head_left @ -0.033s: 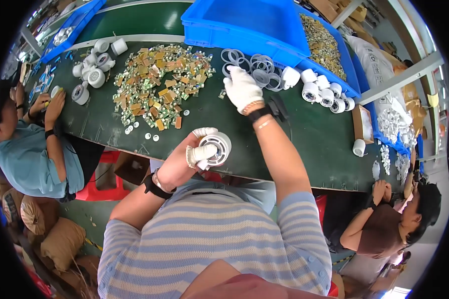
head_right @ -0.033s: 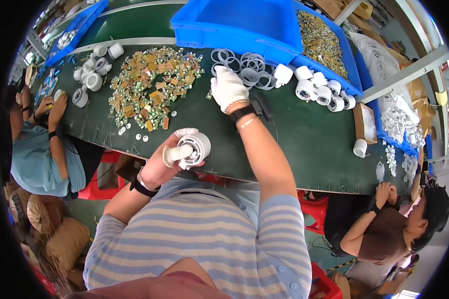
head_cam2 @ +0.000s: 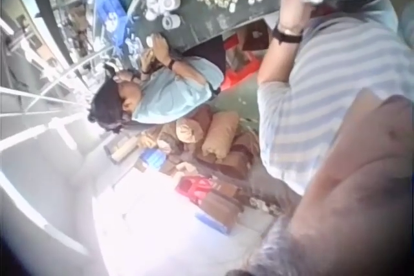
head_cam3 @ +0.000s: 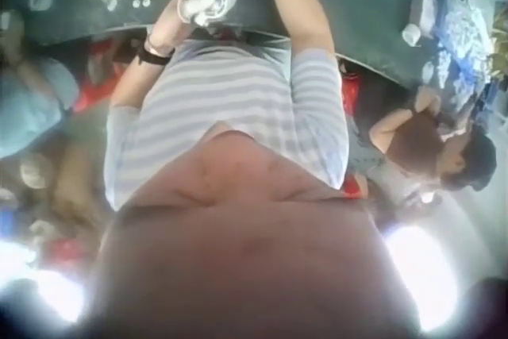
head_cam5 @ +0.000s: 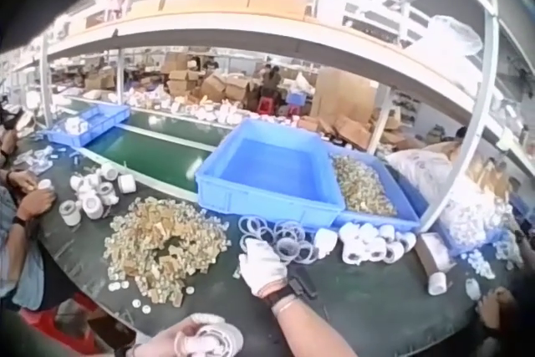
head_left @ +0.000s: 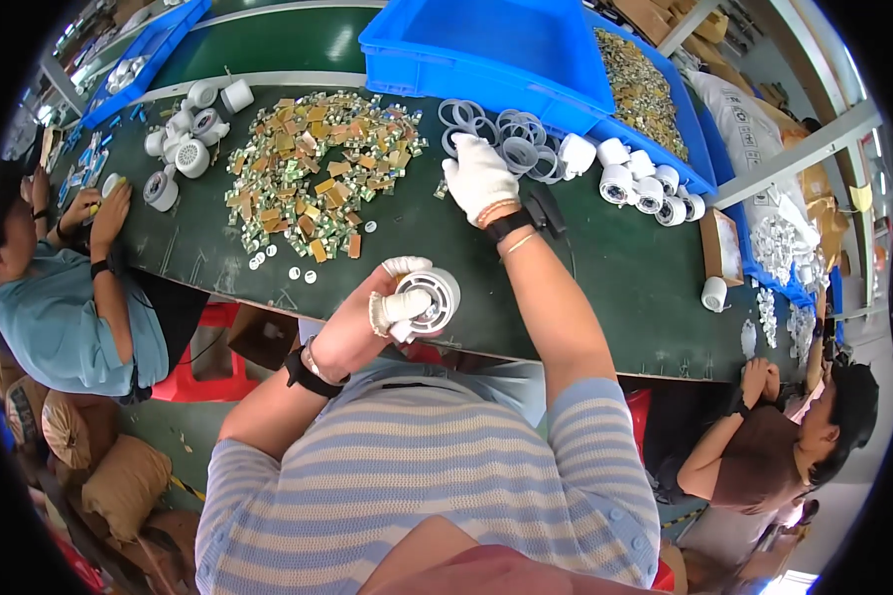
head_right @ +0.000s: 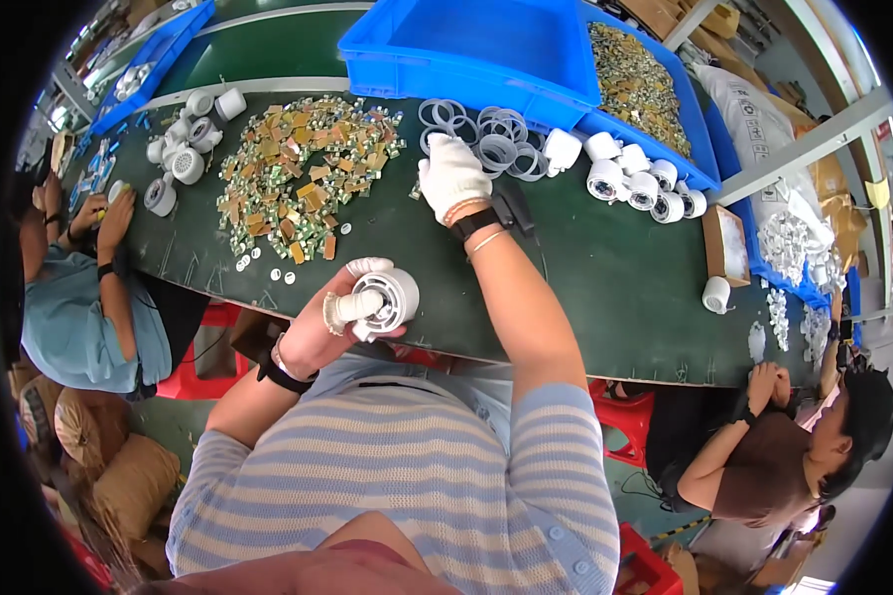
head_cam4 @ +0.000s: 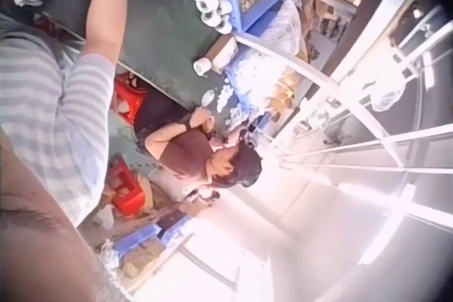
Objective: Assembling small circular components by inserting rings and joining plastic parts at a manufacturing workbench.
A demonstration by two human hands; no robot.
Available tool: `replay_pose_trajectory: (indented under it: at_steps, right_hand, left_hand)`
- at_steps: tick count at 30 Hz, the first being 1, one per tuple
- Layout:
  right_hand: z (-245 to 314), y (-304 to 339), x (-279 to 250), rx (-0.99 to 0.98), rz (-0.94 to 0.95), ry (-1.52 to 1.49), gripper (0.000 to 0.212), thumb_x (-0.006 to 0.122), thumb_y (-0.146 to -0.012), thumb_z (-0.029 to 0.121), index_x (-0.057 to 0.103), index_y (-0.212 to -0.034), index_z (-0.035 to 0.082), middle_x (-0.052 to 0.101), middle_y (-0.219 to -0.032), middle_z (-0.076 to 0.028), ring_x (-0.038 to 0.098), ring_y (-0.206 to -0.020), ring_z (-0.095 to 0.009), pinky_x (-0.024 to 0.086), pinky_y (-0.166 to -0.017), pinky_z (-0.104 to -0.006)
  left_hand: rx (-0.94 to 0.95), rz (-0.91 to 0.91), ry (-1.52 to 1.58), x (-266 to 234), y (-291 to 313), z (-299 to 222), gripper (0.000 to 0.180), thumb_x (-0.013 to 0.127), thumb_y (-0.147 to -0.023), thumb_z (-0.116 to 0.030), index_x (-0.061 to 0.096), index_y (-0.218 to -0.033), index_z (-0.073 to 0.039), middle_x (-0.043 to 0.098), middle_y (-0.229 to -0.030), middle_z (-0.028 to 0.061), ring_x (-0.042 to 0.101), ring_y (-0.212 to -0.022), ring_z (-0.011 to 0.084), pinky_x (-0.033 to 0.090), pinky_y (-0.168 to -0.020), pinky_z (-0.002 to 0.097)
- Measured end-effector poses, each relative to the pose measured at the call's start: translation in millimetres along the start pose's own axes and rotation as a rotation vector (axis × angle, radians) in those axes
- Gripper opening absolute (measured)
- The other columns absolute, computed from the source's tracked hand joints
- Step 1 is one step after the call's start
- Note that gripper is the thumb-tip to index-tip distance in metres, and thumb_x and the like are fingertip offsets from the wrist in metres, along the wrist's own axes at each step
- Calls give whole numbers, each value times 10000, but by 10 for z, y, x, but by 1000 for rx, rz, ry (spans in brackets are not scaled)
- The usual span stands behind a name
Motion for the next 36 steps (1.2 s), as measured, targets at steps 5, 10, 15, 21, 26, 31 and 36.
replay_pose_trajectory:
  at_steps: [5,10,15,21,26,31,36]
  right_hand:
    - [-3,327,-151,51,235,-101,203,701,-936,212,665,-1071,65,681,-972,-136,692,-919,-310,558,-813,-407]
    - [49,1159,-775,693,281,-1464,221,589,-1067,147,647,-1230,10,689,-1010,-82,650,-828,-167,548,-739,-320]
    - [197,1640,-999,893,151,-1914,503,631,-1058,290,488,-1442,-3,590,-935,-48,483,-687,-142,446,-646,-304]
    - [331,1836,-1118,949,180,-2104,660,661,-1032,290,371,-1575,51,559,-857,-41,446,-644,-123,412,-575,-294]
    - [421,1834,-1112,887,266,-2068,545,609,-1060,238,422,-1529,32,559,-852,-54,440,-599,-111,393,-512,-264]
    - [316,1906,-1118,814,304,-1860,429,683,-1002,172,586,-1396,32,656,-1029,-114,527,-660,-133,481,-583,-297]
    - [685,1527,-1708,-155,187,-586,258,817,-834,69,727,-1074,49,729,-1094,-170,658,-791,-235,536,-738,-364]
  left_hand:
    - [-6,-78,-125,-75,199,-105,526,707,-1007,-202,459,-1453,-73,639,-1248,96,707,-1022,180,614,-735,298]
    - [-110,-65,-40,-98,252,-156,597,706,-1004,-223,393,-1489,-69,617,-1297,134,705,-1034,220,636,-807,354]
    - [215,60,-578,128,29,-87,709,769,-951,-135,382,-1543,-103,627,-1318,132,713,-1077,224,623,-833,361]
    - [574,189,-1506,672,-22,-226,759,881,-811,-172,522,-1479,-134,640,-1269,143,718,-1004,310,605,-824,385]
    - [599,166,-1619,731,29,-231,675,885,-778,-193,612,-1393,-145,660,-1205,125,717,-949,334,606,-788,384]
    - [476,196,-1714,596,7,-231,624,894,-756,-189,649,-1330,-154,662,-1182,125,711,-906,321,601,-766,374]
    - [389,257,-1138,478,-36,-250,633,870,-862,-157,581,-1424,-120,661,-1217,90,715,-993,249,591,-827,365]
Point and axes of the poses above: each hand's wrist, its own y-axis away from the middle knuckle, its own x-axis out of the palm, z = x × y, the point moved 8 cm from there along -y, towards the middle knuckle
